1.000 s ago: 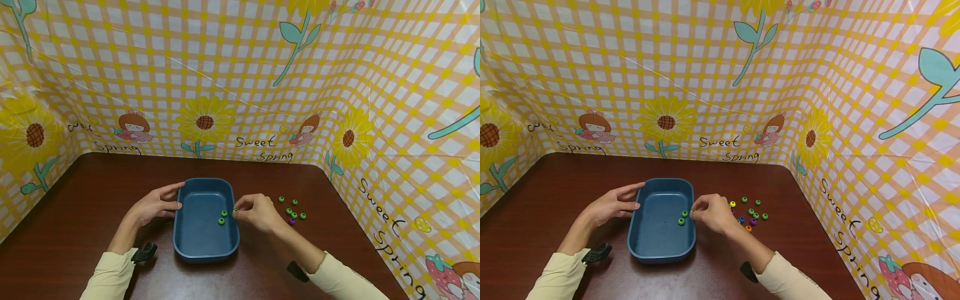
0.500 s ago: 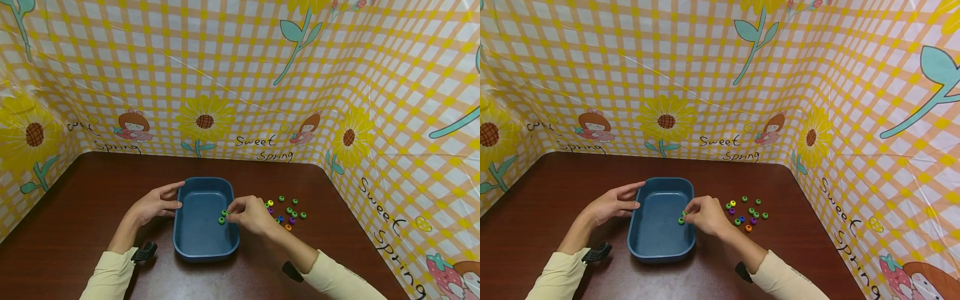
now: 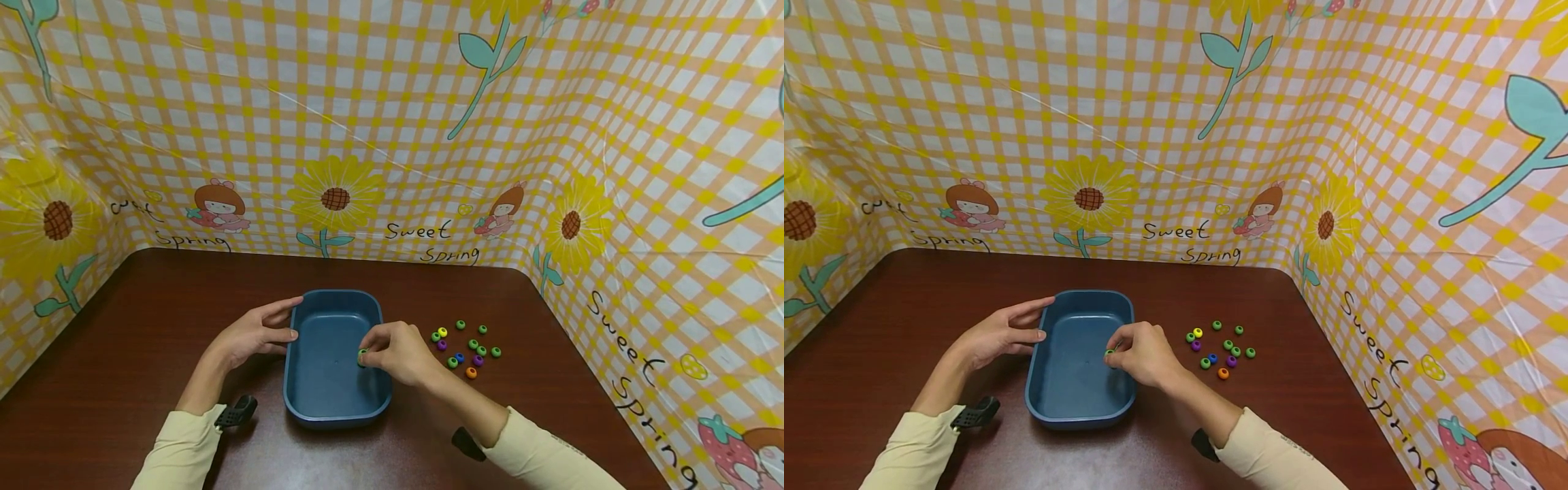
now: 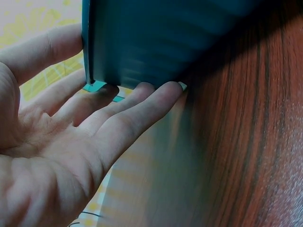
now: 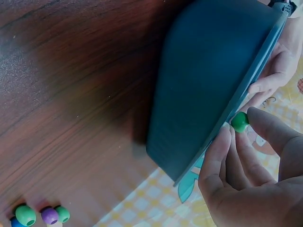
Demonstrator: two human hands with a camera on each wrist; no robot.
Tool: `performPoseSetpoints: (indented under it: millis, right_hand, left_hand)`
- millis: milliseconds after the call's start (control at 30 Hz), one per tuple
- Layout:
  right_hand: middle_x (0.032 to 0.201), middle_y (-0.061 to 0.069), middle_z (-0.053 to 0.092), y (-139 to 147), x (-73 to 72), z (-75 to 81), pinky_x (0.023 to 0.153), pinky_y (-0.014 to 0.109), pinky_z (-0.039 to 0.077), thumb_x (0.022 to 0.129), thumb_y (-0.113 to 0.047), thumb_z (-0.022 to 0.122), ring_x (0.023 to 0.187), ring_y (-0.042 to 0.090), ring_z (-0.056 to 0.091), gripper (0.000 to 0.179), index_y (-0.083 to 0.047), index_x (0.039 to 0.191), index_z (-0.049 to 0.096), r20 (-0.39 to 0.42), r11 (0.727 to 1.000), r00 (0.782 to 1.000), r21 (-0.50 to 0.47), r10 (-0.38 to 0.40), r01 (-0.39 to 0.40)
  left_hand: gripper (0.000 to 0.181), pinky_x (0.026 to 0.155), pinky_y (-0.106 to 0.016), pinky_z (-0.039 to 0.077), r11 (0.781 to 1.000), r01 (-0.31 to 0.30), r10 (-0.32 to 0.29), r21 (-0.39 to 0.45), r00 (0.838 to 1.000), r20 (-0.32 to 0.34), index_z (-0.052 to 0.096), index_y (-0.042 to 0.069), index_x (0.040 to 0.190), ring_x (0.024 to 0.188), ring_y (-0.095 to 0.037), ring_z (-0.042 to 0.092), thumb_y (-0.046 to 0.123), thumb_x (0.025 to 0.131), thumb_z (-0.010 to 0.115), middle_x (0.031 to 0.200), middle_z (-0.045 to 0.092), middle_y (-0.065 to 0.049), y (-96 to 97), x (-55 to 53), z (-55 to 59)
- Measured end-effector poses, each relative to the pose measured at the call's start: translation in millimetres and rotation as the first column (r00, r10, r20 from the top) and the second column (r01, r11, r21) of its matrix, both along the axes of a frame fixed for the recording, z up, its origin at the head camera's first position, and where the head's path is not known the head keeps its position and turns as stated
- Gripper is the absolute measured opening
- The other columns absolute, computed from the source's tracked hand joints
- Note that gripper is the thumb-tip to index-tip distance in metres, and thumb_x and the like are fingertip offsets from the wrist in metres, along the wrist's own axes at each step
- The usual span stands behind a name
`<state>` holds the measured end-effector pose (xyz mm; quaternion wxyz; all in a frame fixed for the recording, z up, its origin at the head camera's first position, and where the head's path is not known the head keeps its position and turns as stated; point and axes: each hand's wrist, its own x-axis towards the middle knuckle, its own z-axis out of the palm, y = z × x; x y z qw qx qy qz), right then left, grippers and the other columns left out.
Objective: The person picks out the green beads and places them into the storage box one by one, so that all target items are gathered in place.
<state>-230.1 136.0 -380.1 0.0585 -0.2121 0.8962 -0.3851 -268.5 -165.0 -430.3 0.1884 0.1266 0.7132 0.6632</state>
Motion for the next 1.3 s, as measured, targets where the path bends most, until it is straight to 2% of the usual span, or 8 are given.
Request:
performPoseSetpoints:
  millis: [567,1300]
  right_hand:
    - [0.076,0.000,0.070,1.4,0.5,-4.5,0.058,0.024,0.052,0.087,-0.011,0.079,0.073,0.015,0.062,0.007,-0.008,0.093,0.078,-0.004,1.000,1.000,0.014,0.005,-0.005]
    - [0.074,0.000,0.069,3.0,-1.7,-11.7,0.055,0.022,0.050,0.087,-0.008,0.078,0.067,0.011,0.060,0.012,-0.004,0.098,0.079,-0.018,1.000,1.000,0.021,0.005,-0.005]
  left_hand:
    - [0.074,0.091,-0.049,0.059,1.000,-0.003,0.003,-0.010,1.000,-0.006,0.028,0.007,0.161,0.124,-0.044,0.061,0.006,0.097,0.066,0.163,0.027,-0.027,-0.4,0.0,-0.7]
    - [0.076,0.091,-0.050,0.059,1.000,-0.015,0.015,-0.019,1.000,-0.001,0.029,0.008,0.160,0.124,-0.045,0.061,0.009,0.096,0.069,0.163,0.029,-0.026,-1.0,0.1,-2.2]
